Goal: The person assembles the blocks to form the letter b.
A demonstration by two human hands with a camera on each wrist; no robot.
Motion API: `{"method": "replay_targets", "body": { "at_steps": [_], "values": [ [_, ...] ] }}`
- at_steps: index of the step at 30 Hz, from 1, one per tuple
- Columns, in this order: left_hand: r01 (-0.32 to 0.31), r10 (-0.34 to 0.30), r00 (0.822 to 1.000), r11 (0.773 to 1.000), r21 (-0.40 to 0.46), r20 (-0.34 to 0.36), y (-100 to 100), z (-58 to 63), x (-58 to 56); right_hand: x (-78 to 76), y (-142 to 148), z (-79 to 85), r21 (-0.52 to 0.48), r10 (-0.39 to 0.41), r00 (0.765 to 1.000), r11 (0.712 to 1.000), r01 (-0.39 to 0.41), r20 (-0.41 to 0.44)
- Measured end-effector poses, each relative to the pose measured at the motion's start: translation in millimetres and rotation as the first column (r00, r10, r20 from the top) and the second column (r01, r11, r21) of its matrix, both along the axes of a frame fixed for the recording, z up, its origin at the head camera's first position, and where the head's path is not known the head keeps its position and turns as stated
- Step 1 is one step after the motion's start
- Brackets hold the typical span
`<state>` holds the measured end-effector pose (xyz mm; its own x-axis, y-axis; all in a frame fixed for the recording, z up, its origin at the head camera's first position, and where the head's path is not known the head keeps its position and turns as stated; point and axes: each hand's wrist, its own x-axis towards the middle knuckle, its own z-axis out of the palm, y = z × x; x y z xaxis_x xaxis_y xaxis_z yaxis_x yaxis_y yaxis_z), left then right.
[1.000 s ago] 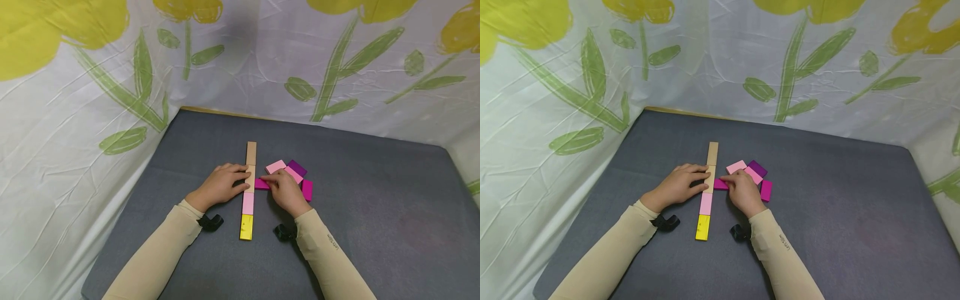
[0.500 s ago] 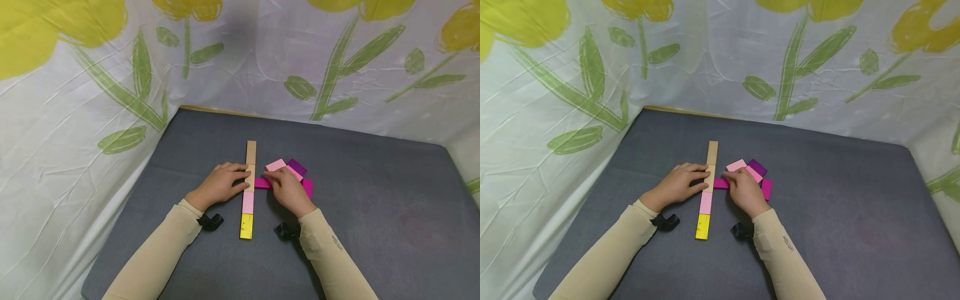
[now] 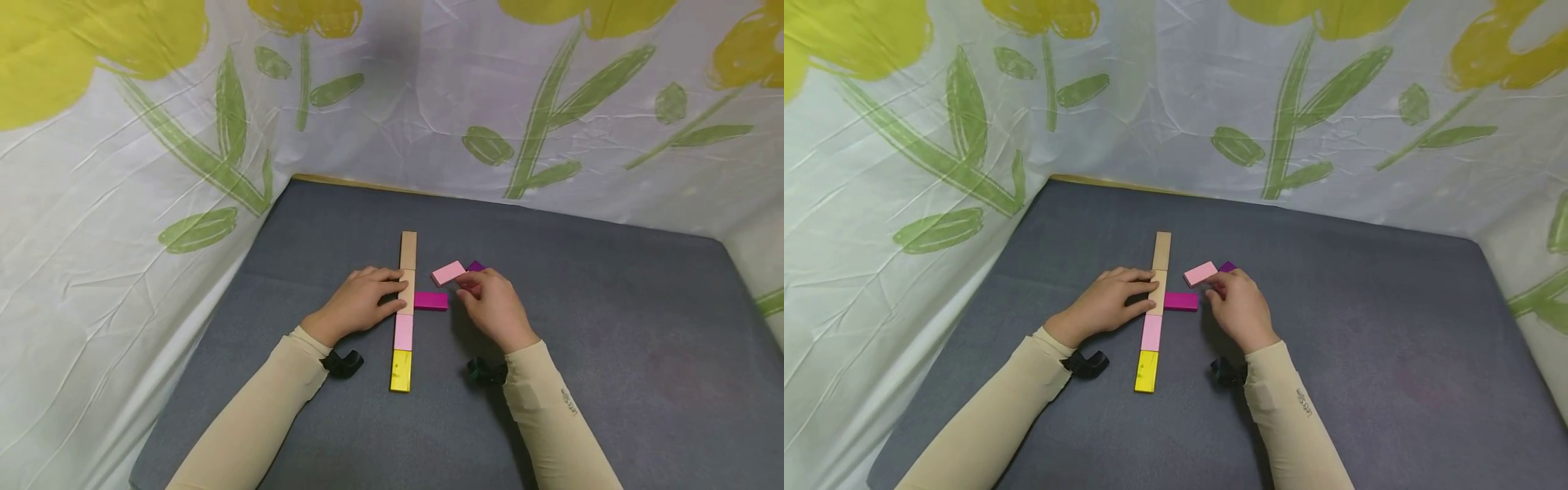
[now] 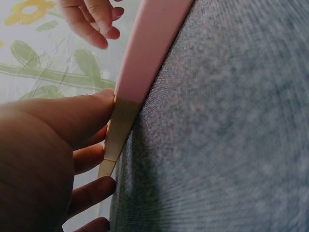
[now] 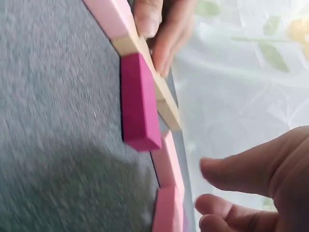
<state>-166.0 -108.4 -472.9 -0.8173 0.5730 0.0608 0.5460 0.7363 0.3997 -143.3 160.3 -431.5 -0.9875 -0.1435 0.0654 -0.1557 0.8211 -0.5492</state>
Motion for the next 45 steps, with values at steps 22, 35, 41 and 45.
{"method": "replay_targets", "body": {
  "at_steps": [22,35,41,45],
  "values": [
    [0.007,-0.007,1.0,1.0,0.01,0.012,0,-3.6,1.0,1.8,45,7.7,0.095,-0.155,0.968,0.986,0.139,0.199],
    [-0.006,0.006,1.0,1.0,0.003,-0.004,0,-1.3,-0.5,0.5,47,9.1,0.095,-0.134,0.952,0.989,0.112,0.276],
    [-0.004,0.004,1.0,1.0,-0.012,0.008,0,-1.7,-0.5,9.6,48,11.4,0.112,-0.15,0.932,0.987,0.12,0.33],
    [-0.008,0.008,1.0,1.0,-0.007,0.012,-1,-0.8,-0.3,15.1,46,13.4,0.112,-0.151,0.922,0.987,0.118,0.356]
  ]
}}
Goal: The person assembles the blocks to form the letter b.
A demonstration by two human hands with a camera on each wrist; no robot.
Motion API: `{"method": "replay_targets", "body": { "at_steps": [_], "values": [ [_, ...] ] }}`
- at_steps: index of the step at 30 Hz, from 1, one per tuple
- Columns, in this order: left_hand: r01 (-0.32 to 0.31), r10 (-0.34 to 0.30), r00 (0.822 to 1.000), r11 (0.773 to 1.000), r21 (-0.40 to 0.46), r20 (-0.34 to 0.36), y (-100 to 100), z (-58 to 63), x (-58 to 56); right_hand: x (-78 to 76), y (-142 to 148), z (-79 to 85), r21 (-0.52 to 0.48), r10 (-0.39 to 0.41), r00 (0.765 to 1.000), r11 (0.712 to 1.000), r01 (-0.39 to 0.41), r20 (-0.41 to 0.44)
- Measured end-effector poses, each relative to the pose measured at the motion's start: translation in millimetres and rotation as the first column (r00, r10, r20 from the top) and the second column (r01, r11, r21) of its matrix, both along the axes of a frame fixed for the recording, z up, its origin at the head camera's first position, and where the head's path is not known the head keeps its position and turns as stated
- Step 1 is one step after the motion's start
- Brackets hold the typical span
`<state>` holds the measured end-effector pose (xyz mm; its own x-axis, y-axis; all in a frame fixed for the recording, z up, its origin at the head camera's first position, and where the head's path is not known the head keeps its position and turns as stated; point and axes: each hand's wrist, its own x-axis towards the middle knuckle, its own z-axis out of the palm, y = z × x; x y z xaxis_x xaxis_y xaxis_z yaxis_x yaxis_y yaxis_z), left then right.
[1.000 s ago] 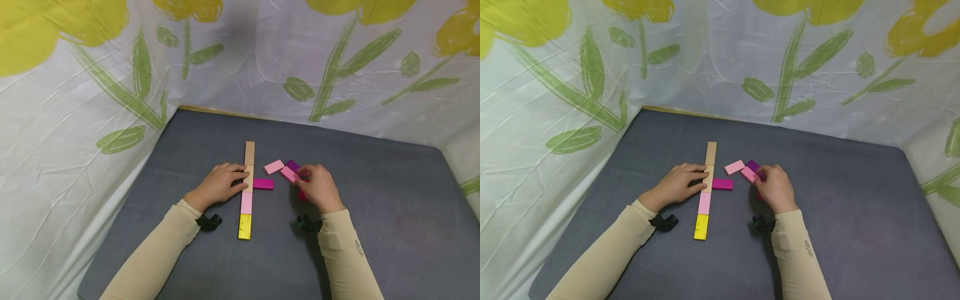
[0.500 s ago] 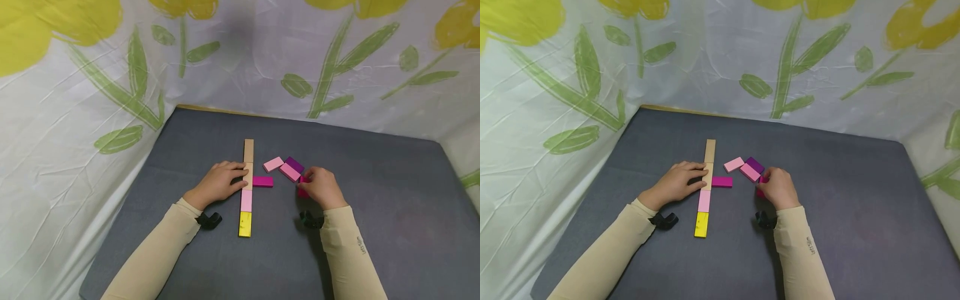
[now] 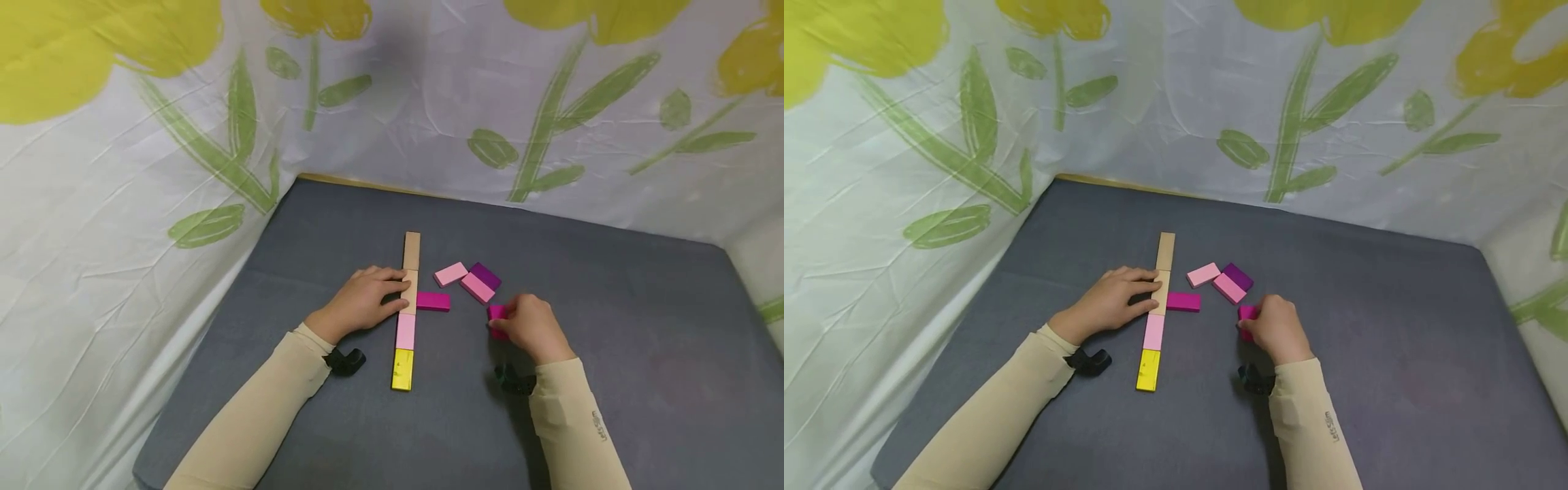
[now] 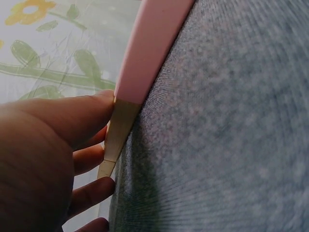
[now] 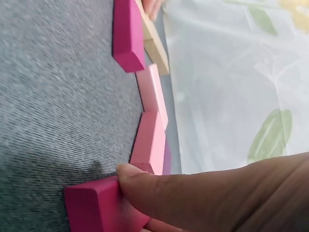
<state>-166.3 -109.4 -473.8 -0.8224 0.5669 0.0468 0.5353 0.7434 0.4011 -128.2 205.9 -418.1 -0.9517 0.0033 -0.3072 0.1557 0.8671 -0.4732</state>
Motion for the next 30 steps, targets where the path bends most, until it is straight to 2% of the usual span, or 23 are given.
{"method": "replay_targets", "body": {
  "at_steps": [6,12,17,23,30],
  "values": [
    [-0.005,0.005,1.0,1.0,0.002,0.005,-1,-0.6,0.8,7.1,-4,-1.2,-0.031,0.012,0.999,0.999,-0.011,0.034],
    [-0.005,0.005,1.0,1.0,0.002,-0.004,0,0.5,0.2,12.3,-7,-0.7,-0.067,0.1,0.994,0.993,-0.098,0.035],
    [0.002,-0.002,1.0,1.0,0.006,-0.007,1,1.6,0.3,17.8,-10,0.3,-0.077,0.181,0.984,0.981,-0.18,-0.001],
    [0.005,-0.004,1.0,1.0,0.012,-0.005,1,1.4,0.1,25.7,-16,-0.9,-0.078,0.236,0.971,0.968,-0.238,-0.033],
    [0.0,0.0,1.0,1.0,0.015,-0.013,1,-1.0,-0.3,35.3,-25,-4.2,-0.048,0.33,0.94,0.941,-0.335,-0.09]
  ]
}}
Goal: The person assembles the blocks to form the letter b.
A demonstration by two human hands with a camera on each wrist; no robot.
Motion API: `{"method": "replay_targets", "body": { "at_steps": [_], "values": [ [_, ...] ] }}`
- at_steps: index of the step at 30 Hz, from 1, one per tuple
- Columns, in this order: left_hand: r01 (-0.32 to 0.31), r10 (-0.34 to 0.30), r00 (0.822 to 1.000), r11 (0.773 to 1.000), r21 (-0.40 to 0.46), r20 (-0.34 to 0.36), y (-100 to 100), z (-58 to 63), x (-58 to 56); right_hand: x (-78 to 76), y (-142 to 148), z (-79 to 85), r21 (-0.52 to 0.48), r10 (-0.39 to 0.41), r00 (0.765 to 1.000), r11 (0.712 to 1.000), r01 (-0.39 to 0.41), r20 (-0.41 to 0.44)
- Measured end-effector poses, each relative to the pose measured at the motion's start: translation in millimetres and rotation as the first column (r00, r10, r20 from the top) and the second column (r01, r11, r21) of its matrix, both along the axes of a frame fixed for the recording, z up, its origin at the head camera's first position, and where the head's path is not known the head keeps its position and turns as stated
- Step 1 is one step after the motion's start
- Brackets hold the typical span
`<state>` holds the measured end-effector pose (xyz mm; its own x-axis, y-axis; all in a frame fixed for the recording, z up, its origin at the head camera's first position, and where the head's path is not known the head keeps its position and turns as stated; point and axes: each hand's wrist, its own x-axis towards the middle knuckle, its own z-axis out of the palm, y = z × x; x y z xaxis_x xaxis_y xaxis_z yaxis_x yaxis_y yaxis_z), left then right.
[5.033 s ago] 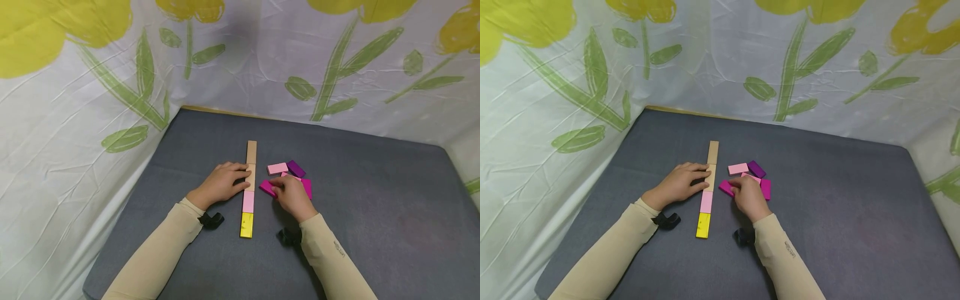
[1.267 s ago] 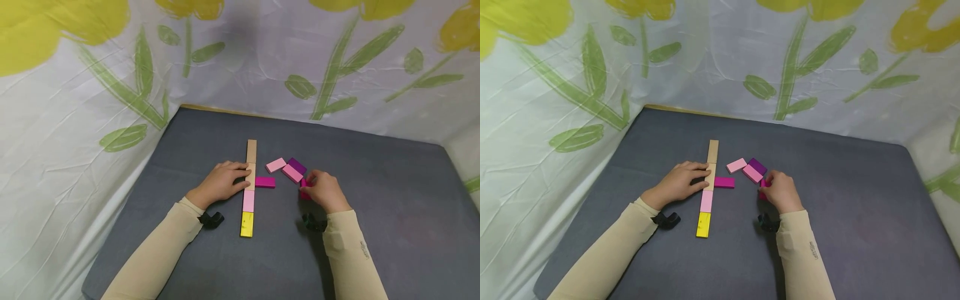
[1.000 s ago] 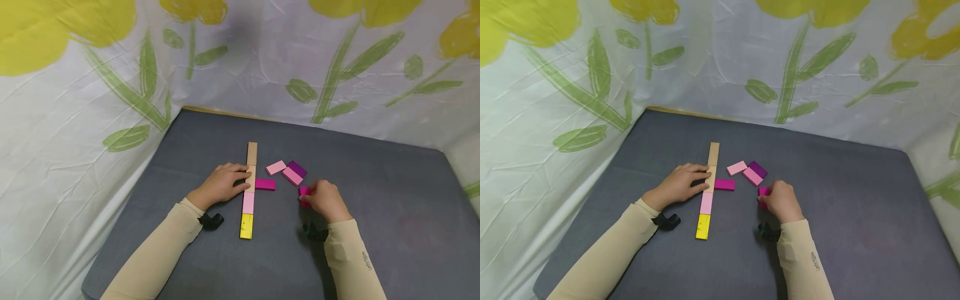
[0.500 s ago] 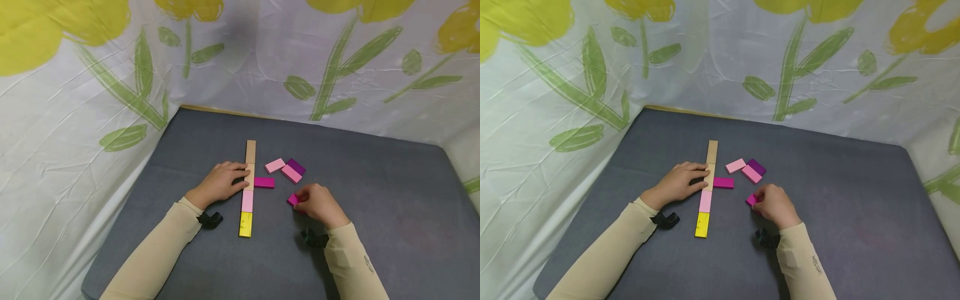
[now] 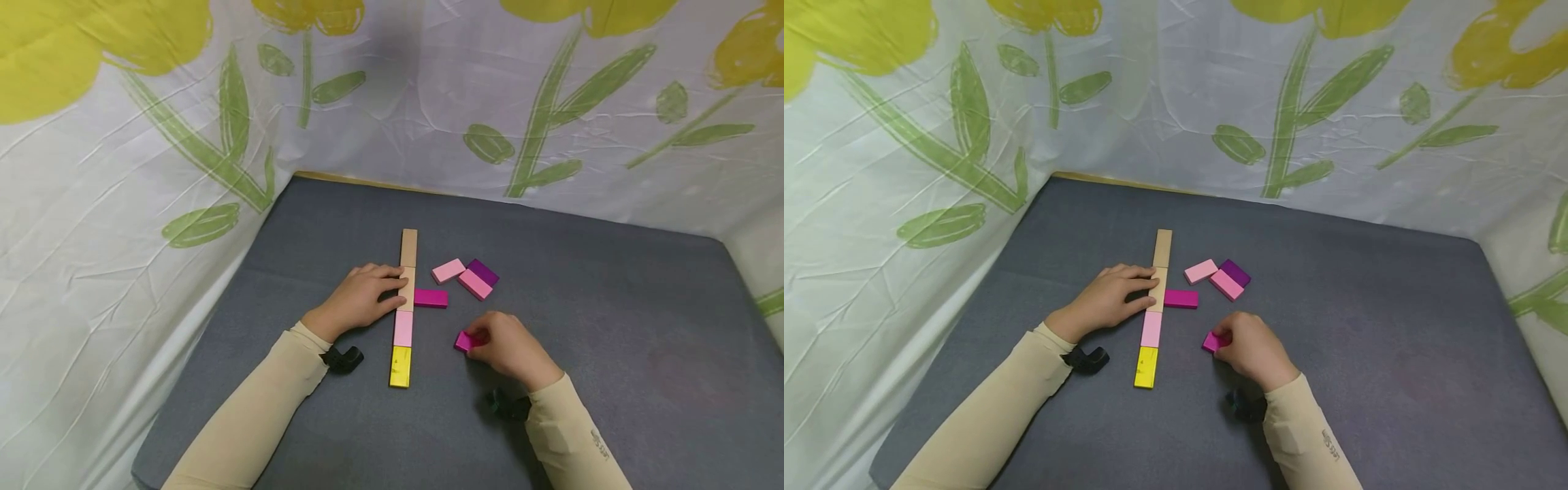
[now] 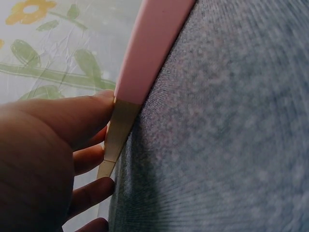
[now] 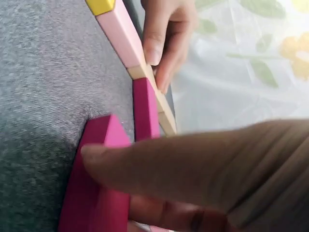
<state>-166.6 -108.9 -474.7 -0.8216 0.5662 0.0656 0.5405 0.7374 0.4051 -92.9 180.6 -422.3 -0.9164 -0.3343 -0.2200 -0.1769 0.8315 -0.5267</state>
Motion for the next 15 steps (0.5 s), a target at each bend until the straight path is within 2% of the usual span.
{"method": "replay_targets", "body": {
  "at_steps": [5,11,15],
  "values": [
    [-0.003,0.003,1.0,1.0,0.003,0.004,0,-0.8,0.5,5.4,-5,-3.3,-0.013,0.027,0.999,1.0,-0.028,-0.044],
    [-0.011,0.011,1.0,1.0,0.003,0.01,0,-0.9,0.1,10.1,-18,-5.8,-0.002,0.041,0.999,0.999,-0.041,-0.016],
    [-0.009,0.009,1.0,1.0,-0.001,0.009,0,-0.6,-0.9,13.1,-26,-8.3,-0.005,0.061,0.998,0.998,-0.061,-0.03]
  ]
}}
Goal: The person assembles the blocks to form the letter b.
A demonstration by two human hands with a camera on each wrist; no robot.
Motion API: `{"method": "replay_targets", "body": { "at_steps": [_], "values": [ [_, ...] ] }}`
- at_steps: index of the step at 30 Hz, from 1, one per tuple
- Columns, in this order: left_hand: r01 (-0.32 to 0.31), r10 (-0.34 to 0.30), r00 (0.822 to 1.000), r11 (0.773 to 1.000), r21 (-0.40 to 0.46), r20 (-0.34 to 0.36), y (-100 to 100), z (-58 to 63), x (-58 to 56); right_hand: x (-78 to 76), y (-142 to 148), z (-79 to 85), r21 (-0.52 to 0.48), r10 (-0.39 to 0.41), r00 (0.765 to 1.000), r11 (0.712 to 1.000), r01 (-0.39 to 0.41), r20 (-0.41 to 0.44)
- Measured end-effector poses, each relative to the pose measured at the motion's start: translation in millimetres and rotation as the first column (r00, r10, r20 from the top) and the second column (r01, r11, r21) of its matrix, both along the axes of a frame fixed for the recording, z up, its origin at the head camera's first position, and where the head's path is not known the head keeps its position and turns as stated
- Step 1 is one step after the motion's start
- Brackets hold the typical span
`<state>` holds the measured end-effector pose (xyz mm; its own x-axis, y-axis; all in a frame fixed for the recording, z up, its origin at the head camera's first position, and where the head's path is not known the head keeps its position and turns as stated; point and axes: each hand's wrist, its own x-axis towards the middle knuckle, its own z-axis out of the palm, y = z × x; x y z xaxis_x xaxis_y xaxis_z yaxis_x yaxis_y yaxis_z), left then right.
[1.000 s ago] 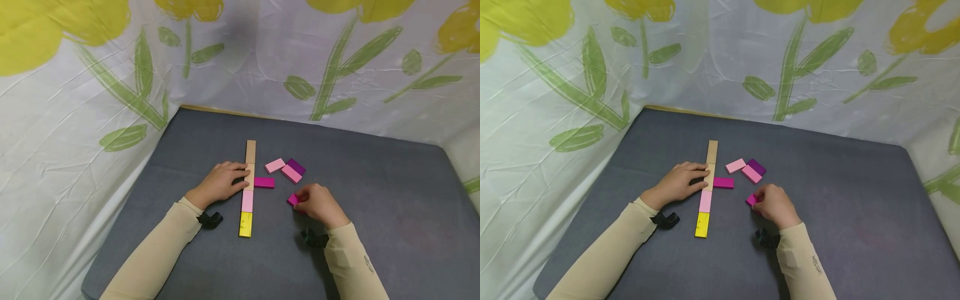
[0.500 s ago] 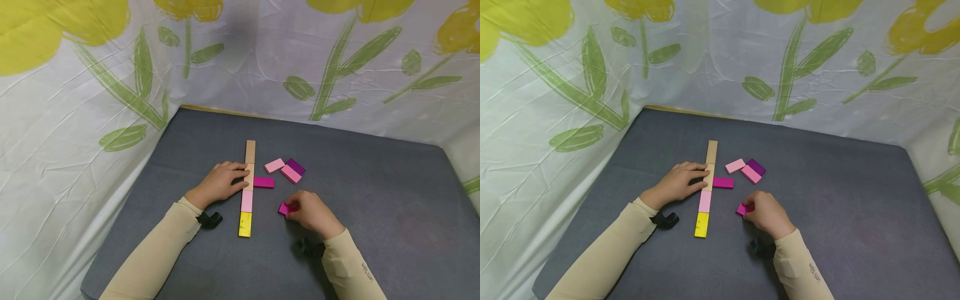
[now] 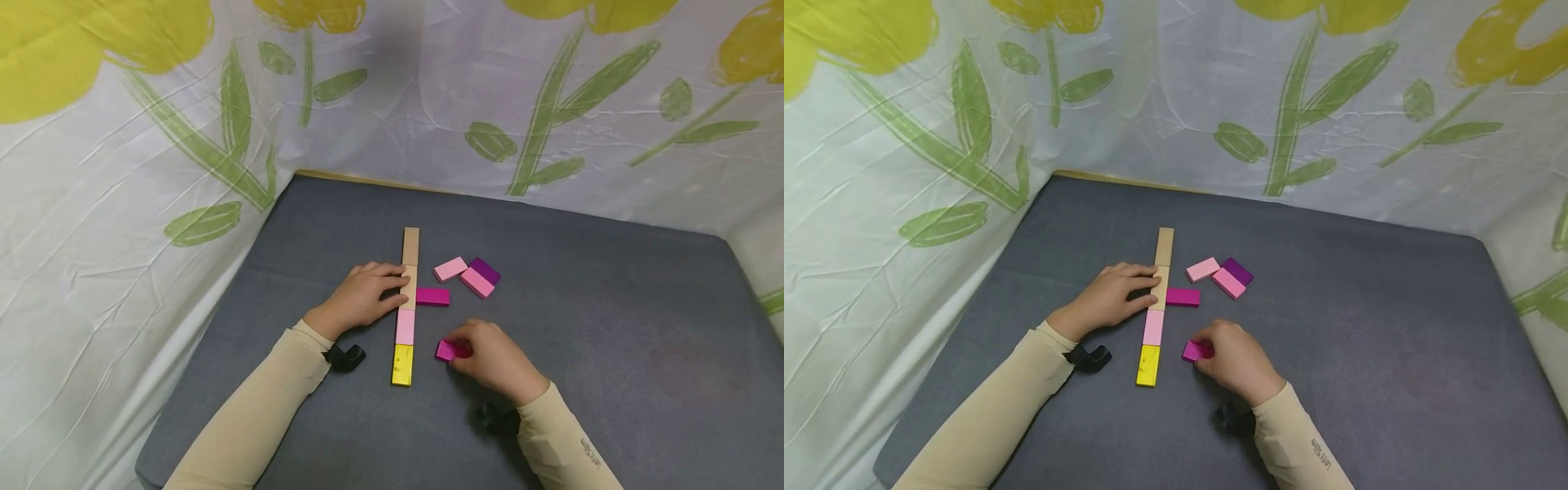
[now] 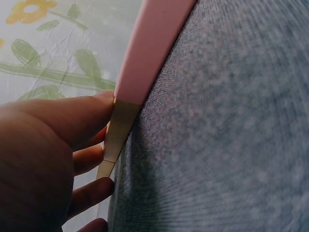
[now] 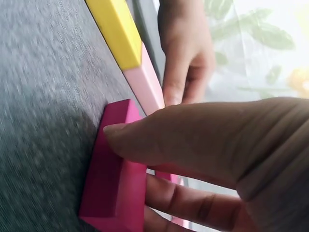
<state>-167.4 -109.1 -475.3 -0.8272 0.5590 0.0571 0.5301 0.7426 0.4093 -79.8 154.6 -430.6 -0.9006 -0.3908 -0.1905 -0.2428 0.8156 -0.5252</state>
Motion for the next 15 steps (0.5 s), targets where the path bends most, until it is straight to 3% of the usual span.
{"method": "replay_targets", "body": {
  "at_steps": [15],
  "values": [
    [0.003,-0.003,1.0,1.0,-0.011,-0.002,1,0.9,-0.7,11.0,-15,-2.1,-0.042,0.151,0.988,0.988,-0.15,0.02]
  ]
}}
